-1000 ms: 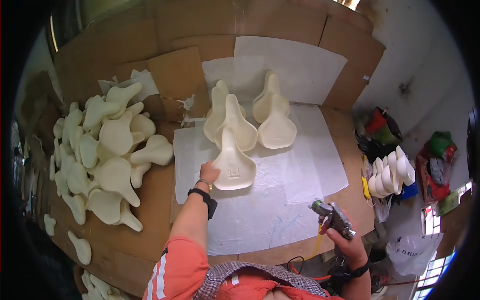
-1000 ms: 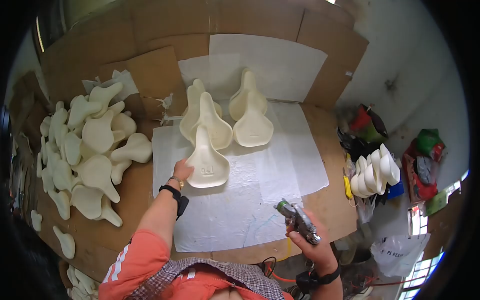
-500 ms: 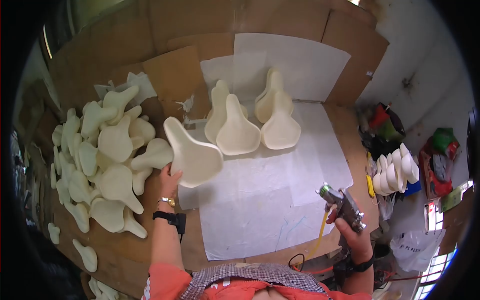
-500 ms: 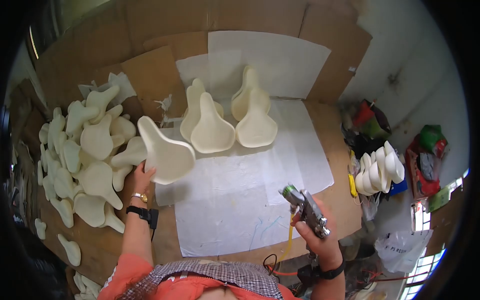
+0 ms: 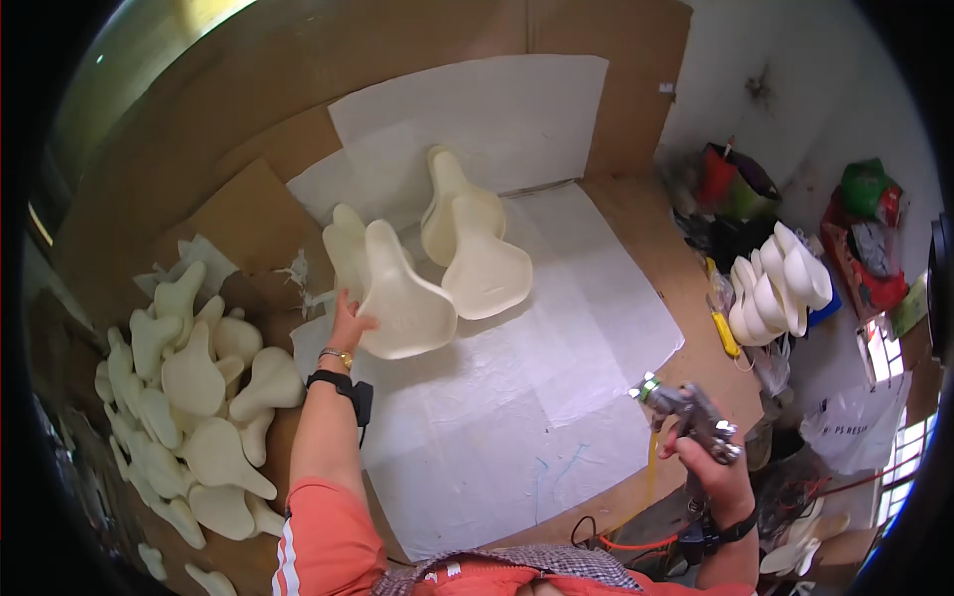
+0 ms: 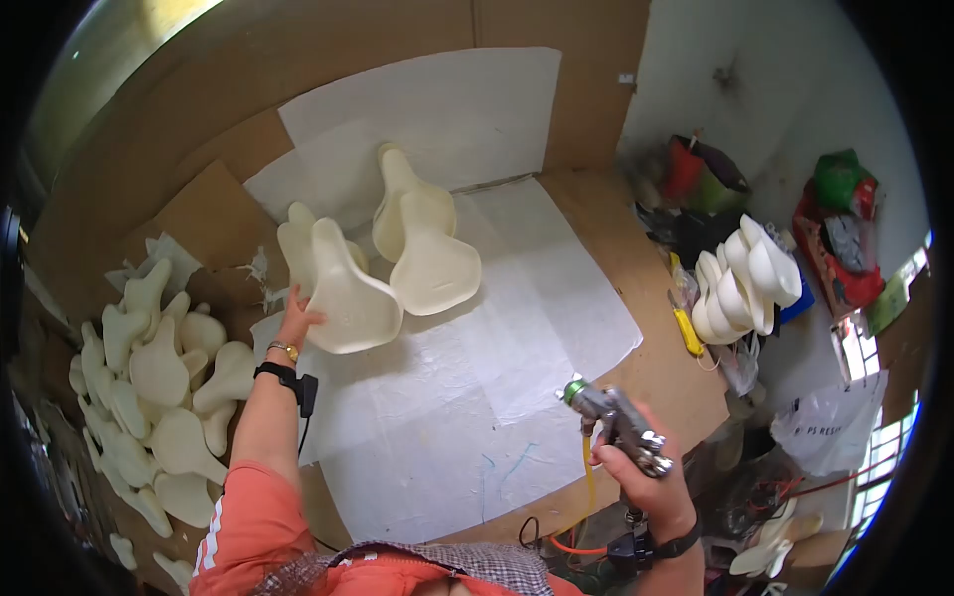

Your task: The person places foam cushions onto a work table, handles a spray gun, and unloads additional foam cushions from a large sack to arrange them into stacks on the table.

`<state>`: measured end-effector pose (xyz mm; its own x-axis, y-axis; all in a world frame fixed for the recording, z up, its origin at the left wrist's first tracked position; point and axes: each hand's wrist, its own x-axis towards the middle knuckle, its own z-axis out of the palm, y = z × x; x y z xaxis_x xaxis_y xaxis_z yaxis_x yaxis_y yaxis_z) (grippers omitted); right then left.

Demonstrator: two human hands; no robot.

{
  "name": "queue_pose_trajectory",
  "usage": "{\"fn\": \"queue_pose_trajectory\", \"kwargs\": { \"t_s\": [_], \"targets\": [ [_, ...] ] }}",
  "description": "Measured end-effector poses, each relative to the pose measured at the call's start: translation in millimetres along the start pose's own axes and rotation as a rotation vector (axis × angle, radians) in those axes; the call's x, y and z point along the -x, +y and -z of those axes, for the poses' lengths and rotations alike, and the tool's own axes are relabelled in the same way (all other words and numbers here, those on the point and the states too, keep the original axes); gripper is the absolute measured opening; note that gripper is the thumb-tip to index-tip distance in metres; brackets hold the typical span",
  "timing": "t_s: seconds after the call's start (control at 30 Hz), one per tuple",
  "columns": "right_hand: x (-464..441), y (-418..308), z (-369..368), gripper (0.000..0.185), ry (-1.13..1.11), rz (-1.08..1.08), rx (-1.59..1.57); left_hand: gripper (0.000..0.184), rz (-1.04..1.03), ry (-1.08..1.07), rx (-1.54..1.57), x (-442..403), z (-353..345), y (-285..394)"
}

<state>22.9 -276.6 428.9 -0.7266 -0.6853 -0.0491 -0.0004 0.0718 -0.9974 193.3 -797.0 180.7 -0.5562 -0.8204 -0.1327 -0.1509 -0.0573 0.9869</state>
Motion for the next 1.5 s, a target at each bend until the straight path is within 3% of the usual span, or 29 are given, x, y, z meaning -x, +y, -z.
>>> {"fn": "queue_pose_trajectory", "kwargs": {
  "t_s": [0.03,0.23,0.3,0.43,0.47,0.5,0.57,0.63,0.73,0.87,0.93,1.0,1.17,1.3,1.37,1.43,1.5],
  "targets": [
    [-3.1,10.9,4.9,0.055,-0.073,-0.072,0.081,0.087,0.028,-0.192,-0.096,-1.1,3.4,2.4],
    [-16.0,32.5,2.7,0.056,-0.029,-0.077,-0.029,0.085,0.007,-0.269,-0.352,0.0,-1.5,16.1],
    [-24.3,36.3,5.1,0.056,-0.010,-0.001,-0.035,0.082,0.093,-0.204,-0.470,11.6,-6.1,20.9],
    [-29.5,38.2,7.8,0.056,-0.005,-0.017,-0.055,0.069,-0.046,-0.056,-0.194,50.1,-21.0,57.2],
    [-30.0,40.8,8.7,0.056,-0.002,-0.027,-0.058,0.071,-0.001,-0.194,-0.052,50.2,-28.3,69.8],
    [-31.6,42.2,10.8,0.056,-0.008,-0.023,-0.041,0.071,0.011,-0.193,-0.052,48.3,-44.4,80.8],
    [-34.0,43.1,12.2,0.056,-0.021,-0.018,-0.021,0.077,0.118,-0.412,-0.015,38.5,-84.6,101.3],
    [-35.1,41.4,13.3,0.056,-0.007,-0.008,-0.036,0.071,-0.048,-0.422,-0.106,-8.6,-120.9,66.4],
    [-29.1,37.3,17.1,0.056,0.017,0.003,-0.040,0.068,0.013,-0.345,-0.063,-36.7,-163.7,46.4],
    [-27.4,37.5,21.3,0.055,0.037,0.020,-0.094,0.059,0.146,-0.440,-0.095,-44.1,-156.4,47.3],
    [-34.7,45.8,22.6,0.055,0.009,-0.016,-0.090,0.069,-0.087,-0.369,-0.161,-6.2,-143.0,48.7],
    [-45.9,50.6,18.6,0.055,-0.038,-0.037,-0.081,0.065,0.025,-0.345,0.144,38.7,-117.0,54.7],
    [-65.1,31.2,-1.4,0.057,-0.070,0.062,-0.086,0.054,-0.038,-0.155,0.151,99.4,-25.6,53.0],
    [-66.4,26.5,-6.3,0.057,0.004,0.195,-0.196,0.049,-0.032,-0.056,0.065,102.5,-1.9,71.2],
    [-71.6,31.5,-7.1,0.057,-0.017,0.215,-0.159,0.049,-0.043,-0.156,0.025,91.1,-0.1,76.6],
    [-77.9,47.7,-7.9,0.056,-0.047,0.046,-0.051,0.051,-0.083,-0.221,-0.030,61.7,-12.2,78.7],
    [-79.1,64.1,-6.8,0.056,-0.058,0.018,-0.029,0.053,-0.148,-0.303,-0.095,26.3,-37.7,83.8]
  ]
}}
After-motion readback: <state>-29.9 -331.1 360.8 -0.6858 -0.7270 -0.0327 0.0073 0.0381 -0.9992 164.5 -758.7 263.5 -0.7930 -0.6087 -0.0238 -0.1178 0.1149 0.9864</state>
